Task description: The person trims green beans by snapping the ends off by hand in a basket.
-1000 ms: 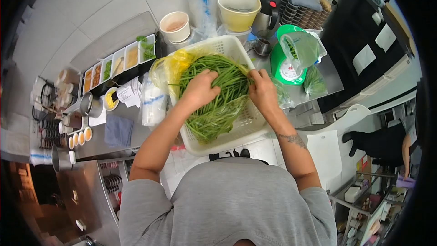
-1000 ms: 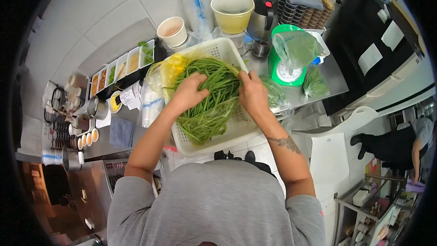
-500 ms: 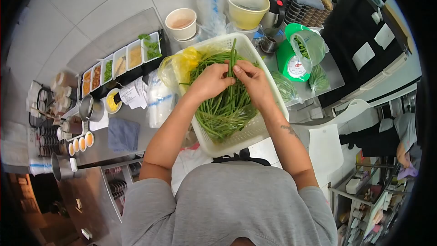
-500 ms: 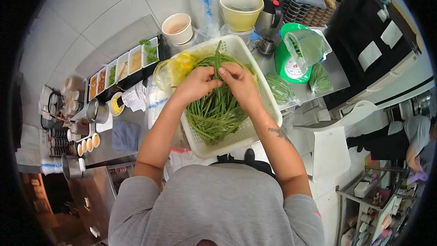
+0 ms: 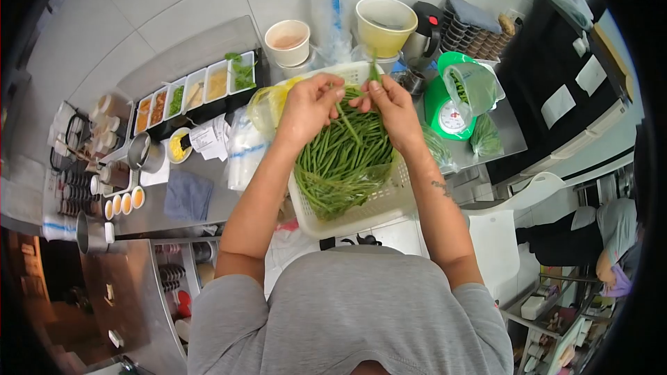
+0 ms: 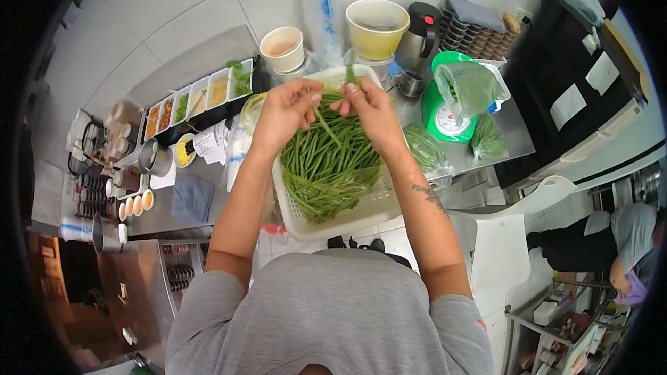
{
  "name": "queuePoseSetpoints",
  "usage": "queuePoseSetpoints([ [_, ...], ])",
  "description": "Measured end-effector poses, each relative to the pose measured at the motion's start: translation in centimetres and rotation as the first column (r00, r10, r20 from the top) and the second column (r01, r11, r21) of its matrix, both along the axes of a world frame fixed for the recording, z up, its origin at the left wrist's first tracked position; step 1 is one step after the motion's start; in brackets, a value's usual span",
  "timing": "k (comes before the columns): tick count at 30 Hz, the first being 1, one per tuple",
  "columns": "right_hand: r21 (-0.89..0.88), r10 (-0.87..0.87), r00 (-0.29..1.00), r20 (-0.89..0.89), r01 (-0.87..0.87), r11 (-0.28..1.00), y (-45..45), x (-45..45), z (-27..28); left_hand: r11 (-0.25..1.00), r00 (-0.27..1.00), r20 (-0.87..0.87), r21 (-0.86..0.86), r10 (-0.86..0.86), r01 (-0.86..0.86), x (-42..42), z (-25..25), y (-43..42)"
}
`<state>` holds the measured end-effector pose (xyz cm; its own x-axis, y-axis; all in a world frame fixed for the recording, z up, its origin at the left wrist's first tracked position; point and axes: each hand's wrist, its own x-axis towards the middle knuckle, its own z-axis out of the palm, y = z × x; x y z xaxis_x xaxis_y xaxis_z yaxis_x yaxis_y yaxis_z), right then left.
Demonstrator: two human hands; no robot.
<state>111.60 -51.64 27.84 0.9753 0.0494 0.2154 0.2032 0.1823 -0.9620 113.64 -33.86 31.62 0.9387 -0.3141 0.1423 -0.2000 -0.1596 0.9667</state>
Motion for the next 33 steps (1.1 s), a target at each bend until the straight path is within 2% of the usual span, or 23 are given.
queuePoseSetpoints([
  [4,-0.245,0.066,0.998,-0.024,-0.070,0.967,1.6,-0.8,-0.5,0.998,1.000,-0.024,-0.065,0.005,-0.007,0.3,-0.4,-1.4],
  [8,-0.216,0.224,0.959,-0.175,-0.260,0.941,0.5,-1.3,-1.0,0.997,0.995,-0.072,0.022,-0.070,0.071,-0.1,-1.4,-1.3],
  [11,-0.031,0.386,0.903,-0.191,-0.399,0.917,0.1,-1.6,-0.8,0.994,0.993,-0.051,-0.002,-0.109,0.109,-0.4,-2.1,-1.1],
  [18,-0.188,0.365,0.881,-0.301,-0.431,0.883,-0.8,-2.0,-0.5,0.989,0.981,-0.150,0.067,-0.123,0.134,-1.2,-0.9,-0.2],
  [21,-0.236,0.338,0.877,-0.343,-0.428,0.872,-0.7,-2.4,0.3,0.968,0.985,-0.122,0.204,-0.123,0.146,-1.1,-1.4,0.2],
  [24,-0.270,0.343,0.881,-0.326,-0.434,0.859,-0.4,-2.5,-0.2,0.947,0.990,0.060,0.305,-0.128,0.104,-1.2,-2.7,0.3],
  [25,-0.296,0.345,0.885,-0.313,-0.436,0.850,-0.5,-2.3,-0.7,0.941,0.954,0.276,0.338,-0.117,0.017,-1.3,-3.1,0.3],
  [26,-0.321,0.346,0.889,-0.299,-0.435,0.841,-0.5,-2.2,-1.0,0.933,0.870,0.479,0.354,-0.113,-0.073,-1.7,-3.6,0.0],
  [27,-0.275,0.339,0.886,-0.315,-0.428,0.861,-0.3,-2.5,-0.8,0.922,0.743,0.659,0.350,-0.118,-0.163,-2.1,-3.9,-0.2],
  [30,-0.127,0.299,0.879,-0.372,-0.367,0.921,0.8,-3.7,-0.5,0.892,0.695,0.719,0.320,-0.010,-0.319,-3.9,-4.4,-1.5],
  [32,-0.020,0.251,0.867,-0.431,-0.287,0.958,1.6,-4.4,-0.6,0.895,0.645,0.761,0.242,0.064,-0.374,-3.7,-5.7,-2.1],
  [33,-0.044,0.236,0.870,-0.433,-0.282,0.958,1.7,-4.7,-0.5,0.898,0.647,0.755,0.208,0.105,-0.388,-3.8,-5.8,-2.4],
])
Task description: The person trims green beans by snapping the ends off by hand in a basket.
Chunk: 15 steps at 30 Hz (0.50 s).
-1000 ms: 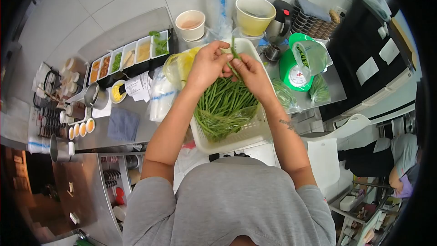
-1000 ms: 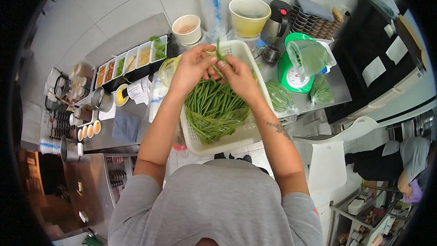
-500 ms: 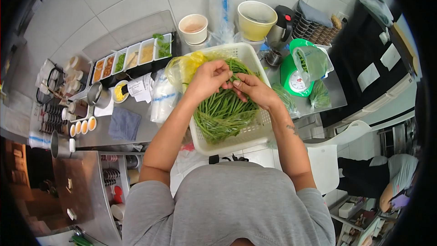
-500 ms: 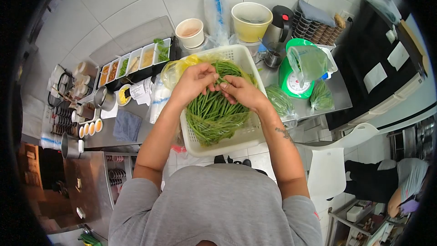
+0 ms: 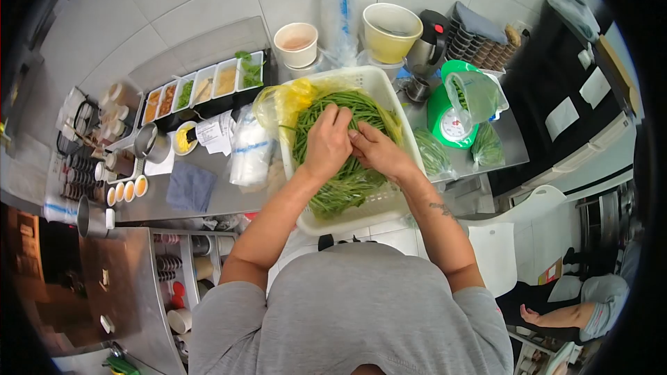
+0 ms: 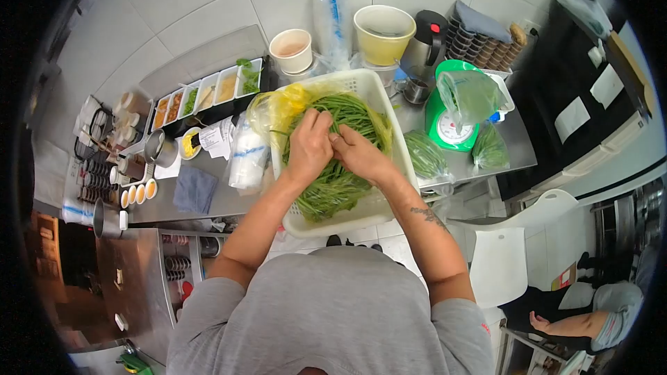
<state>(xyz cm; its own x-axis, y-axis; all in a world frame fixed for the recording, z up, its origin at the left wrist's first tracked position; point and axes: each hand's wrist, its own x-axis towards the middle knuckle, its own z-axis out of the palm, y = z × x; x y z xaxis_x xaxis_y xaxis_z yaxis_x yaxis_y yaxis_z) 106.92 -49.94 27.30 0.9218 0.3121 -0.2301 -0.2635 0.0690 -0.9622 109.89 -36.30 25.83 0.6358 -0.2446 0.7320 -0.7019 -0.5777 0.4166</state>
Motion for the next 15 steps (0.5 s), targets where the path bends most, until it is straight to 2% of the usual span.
queuePoseSetpoints([
  [1,-0.025,-0.005,1.000,0.006,0.005,1.000,0.0,-0.2,0.1,0.999,1.000,-0.003,-0.040,0.017,-0.017,-0.1,-0.1,-0.3],
  [2,-0.051,-0.007,1.000,0.013,0.008,0.999,-0.1,-0.3,0.1,0.985,0.977,-0.213,-0.170,-0.021,-0.015,-0.2,-0.1,-0.7],
  [4,-0.154,0.007,0.989,0.147,0.016,0.988,-0.5,0.1,-0.9,0.913,0.808,-0.566,-0.398,-0.166,-0.090,-0.8,1.1,-1.1],
  [5,-0.204,0.017,0.976,0.215,0.027,0.979,-0.7,0.3,-1.0,0.939,0.902,-0.420,-0.340,-0.100,-0.054,-0.8,0.9,-1.2],
  [6,-0.345,0.028,0.945,0.326,0.091,0.934,-1.0,0.6,-0.6,0.958,0.970,-0.241,-0.285,-0.043,-0.028,-0.3,0.6,-1.5],
  [7,-0.470,0.057,0.907,0.417,0.161,0.868,-1.1,0.1,-0.5,0.974,0.998,-0.064,-0.226,0.011,-0.025,-0.2,0.1,-1.6],
  [8,-0.578,0.101,0.863,0.494,0.240,0.780,-1.3,-0.4,-0.5,0.993,0.997,-0.014,-0.091,0.076,-0.077,0.2,-0.4,-1.5],
  [11,-0.690,0.365,0.866,0.342,-0.032,0.723,-1.0,-2.7,3.4,0.998,0.976,-0.218,-0.059,0.008,-0.021,2.7,-0.6,1.4],
  [12,-0.581,0.310,0.860,0.406,-0.020,0.814,-1.0,-2.1,3.1,0.999,0.972,-0.233,-0.023,0.034,-0.041,3.5,-0.7,1.7],
  [15,-0.147,0.176,0.971,0.162,-0.153,0.977,-2.0,-1.1,4.0,0.987,0.909,-0.384,-0.042,-0.159,0.154,3.7,-0.6,3.3],
])
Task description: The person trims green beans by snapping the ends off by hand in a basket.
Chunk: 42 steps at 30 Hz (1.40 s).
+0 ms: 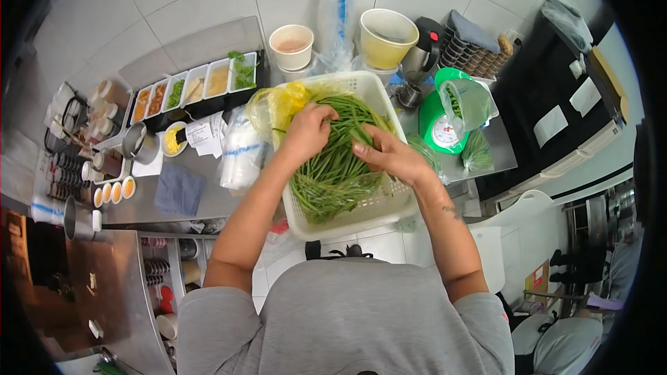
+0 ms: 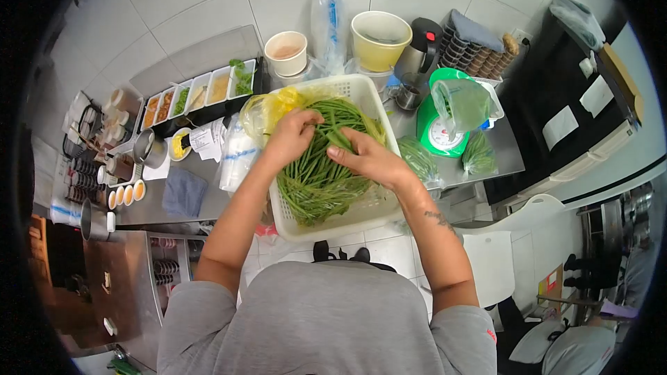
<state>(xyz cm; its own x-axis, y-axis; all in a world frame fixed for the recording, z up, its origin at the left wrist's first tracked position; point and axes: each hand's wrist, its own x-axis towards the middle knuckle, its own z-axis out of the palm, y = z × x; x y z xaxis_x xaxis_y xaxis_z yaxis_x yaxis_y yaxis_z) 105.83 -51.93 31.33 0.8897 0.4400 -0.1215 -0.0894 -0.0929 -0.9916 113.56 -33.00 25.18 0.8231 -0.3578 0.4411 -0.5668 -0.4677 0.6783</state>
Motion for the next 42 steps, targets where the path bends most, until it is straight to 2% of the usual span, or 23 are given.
queuePoseSetpoints([
  [1,-0.018,0.053,0.997,-0.050,-0.054,0.998,-0.7,0.4,-0.7,0.990,0.998,-0.054,0.142,-0.012,0.019,0.1,0.5,0.7],
  [5,0.302,0.125,0.971,-0.206,-0.058,0.952,-0.4,0.3,-2.2,0.999,0.952,-0.301,-0.010,-0.054,0.053,0.4,3.3,1.6],
  [8,0.421,0.206,0.948,-0.241,-0.089,0.903,-0.4,0.9,-3.1,0.918,0.771,-0.548,-0.379,-0.324,0.116,0.3,5.0,1.2],
  [9,0.434,0.222,0.947,-0.234,-0.102,0.895,-0.3,0.8,-3.0,0.926,0.737,-0.578,-0.336,-0.349,0.175,0.7,4.9,1.3],
  [12,0.453,0.244,0.944,-0.222,-0.122,0.883,-0.1,0.8,-3.0,0.903,0.667,-0.628,-0.393,-0.401,0.173,0.6,4.8,1.1],
  [15,0.463,0.202,0.958,-0.202,-0.088,0.882,0.5,0.7,-3.1,0.942,0.758,-0.565,-0.262,-0.326,0.210,-0.1,5.2,0.8],
  [18,0.484,0.159,0.957,-0.241,-0.024,0.875,1.1,0.9,-2.9,0.967,0.890,-0.378,-0.119,-0.255,0.226,-1.5,5.6,0.0],
  [19,0.491,0.151,0.952,-0.266,-0.001,0.871,1.2,1.1,-2.9,0.975,0.969,-0.114,-0.005,-0.220,0.221,-1.6,5.2,-0.4],
  [20,0.491,0.133,0.947,-0.291,0.028,0.871,1.2,1.4,-3.1,0.986,0.985,0.071,0.076,-0.155,0.150,-2.1,5.0,-0.9],
  [22,0.490,0.104,0.936,-0.337,0.080,0.868,1.4,2.1,-3.5,0.981,0.895,0.444,0.190,-0.051,-0.038,-3.1,5.0,-1.8],
  [23,0.494,0.101,0.940,-0.325,0.078,0.866,1.4,2.1,-3.5,0.978,0.895,0.445,0.196,-0.031,-0.064,-2.9,4.3,-2.0],
  [26,0.507,0.097,0.953,-0.287,0.065,0.860,1.3,1.9,-2.8,0.951,0.864,0.439,0.062,0.246,-0.302,-0.2,2.4,-1.0],
  [27,0.600,0.154,0.957,-0.244,0.024,0.799,1.1,1.9,-2.7,0.963,0.928,0.263,-0.011,0.264,-0.270,0.1,2.4,-0.5],
  [30,0.642,-0.079,0.972,-0.221,0.205,0.739,1.6,1.9,-2.4,0.991,0.990,0.092,-0.096,0.103,-0.094,-1.6,1.4,0.3],
  [31,0.738,0.015,0.980,-0.200,0.141,0.660,0.7,2.8,-3.9,0.997,0.988,-0.152,-0.069,-0.032,0.022,-2.2,1.2,0.7],
  [32,0.761,0.013,0.976,-0.215,0.159,0.629,0.4,2.8,-4.6,0.988,0.909,-0.386,-0.068,-0.157,0.141,-2.7,1.1,1.1],
  [33,0.783,0.011,0.974,-0.225,0.174,0.597,0.4,3.0,-4.7,0.962,0.763,-0.591,-0.095,-0.261,0.256,-3.1,1.1,1.3],
  [36,0.822,0.027,0.980,-0.198,0.151,0.549,0.1,3.1,-4.7,0.897,0.579,-0.685,-0.340,-0.442,0.283,-5.9,1.4,0.7],
  [37,0.831,0.040,0.983,-0.180,0.130,0.541,0.1,3.1,-4.7,0.884,0.597,-0.658,-0.409,-0.459,0.229,-6.7,1.4,0.3],
  [40,0.842,0.047,0.989,-0.142,0.095,0.531,0.4,3.0,-4.4,0.903,0.661,-0.644,-0.411,-0.386,0.126,-6.9,0.9,-0.2],
  [42,0.827,0.016,0.992,-0.129,0.099,0.553,1.1,2.7,-4.0,0.953,0.805,-0.561,-0.302,-0.193,0.018,-6.9,0.2,-0.5],
])
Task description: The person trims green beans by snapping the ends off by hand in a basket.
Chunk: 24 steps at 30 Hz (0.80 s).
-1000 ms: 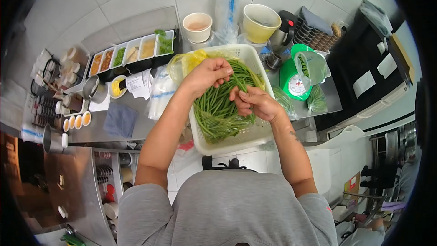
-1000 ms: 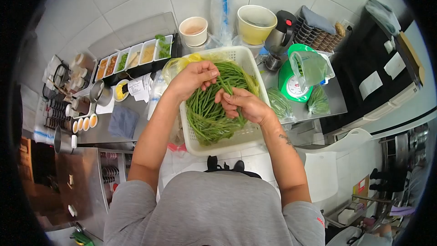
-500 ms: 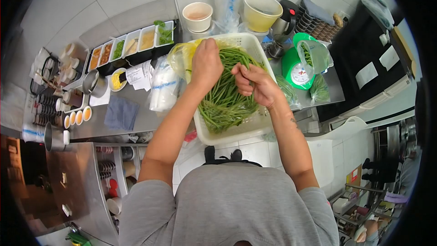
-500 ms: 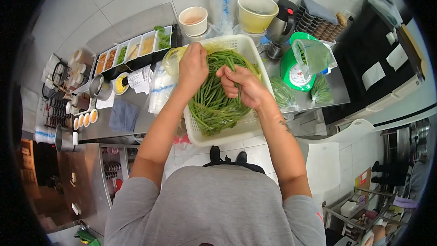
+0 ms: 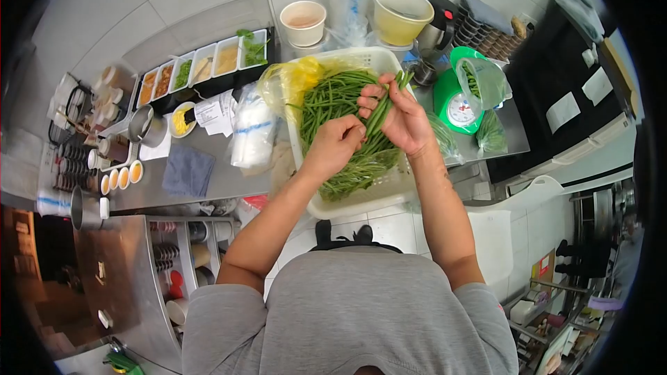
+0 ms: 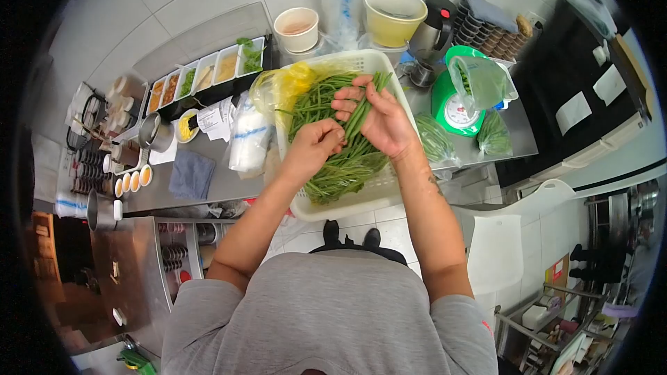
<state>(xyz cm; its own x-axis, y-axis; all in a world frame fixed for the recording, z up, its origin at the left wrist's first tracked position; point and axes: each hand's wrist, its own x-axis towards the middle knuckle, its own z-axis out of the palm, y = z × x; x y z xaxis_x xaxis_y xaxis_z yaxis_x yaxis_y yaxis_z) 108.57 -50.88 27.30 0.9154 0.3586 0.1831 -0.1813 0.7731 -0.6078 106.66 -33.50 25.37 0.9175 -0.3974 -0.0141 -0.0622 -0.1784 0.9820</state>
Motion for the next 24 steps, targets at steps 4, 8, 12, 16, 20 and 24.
queuePoseSetpoints([
  [4,-0.285,-0.114,0.963,0.245,0.184,0.941,2.6,-1.4,0.5,0.941,0.833,0.443,-0.091,0.332,-0.327,1.4,-2.9,-1.6],
  [8,-0.115,-0.139,0.978,0.153,0.157,0.981,3.0,-1.2,0.6,0.957,0.945,0.172,-0.139,0.278,-0.256,3.4,-5.4,0.0],
  [12,-0.042,-0.266,0.959,0.095,0.271,0.962,1.3,0.0,-0.2,0.994,0.996,-0.078,-0.104,-0.035,0.027,0.9,0.9,1.2],
  [16,-0.044,-0.283,0.958,0.047,0.285,0.958,1.6,0.1,-1.1,0.996,0.996,-0.087,-0.080,-0.036,0.029,0.7,-0.5,0.5],
  [20,-0.133,-0.324,0.938,0.127,0.339,0.931,2.7,-0.5,-0.9,0.975,0.973,0.077,0.032,0.216,-0.219,0.6,-1.2,-0.7],
  [24,-0.348,-0.238,0.940,0.245,0.314,0.883,4.2,-2.4,-1.4,0.933,0.907,0.226,-0.039,0.356,-0.357,1.5,-2.2,-1.3],
])
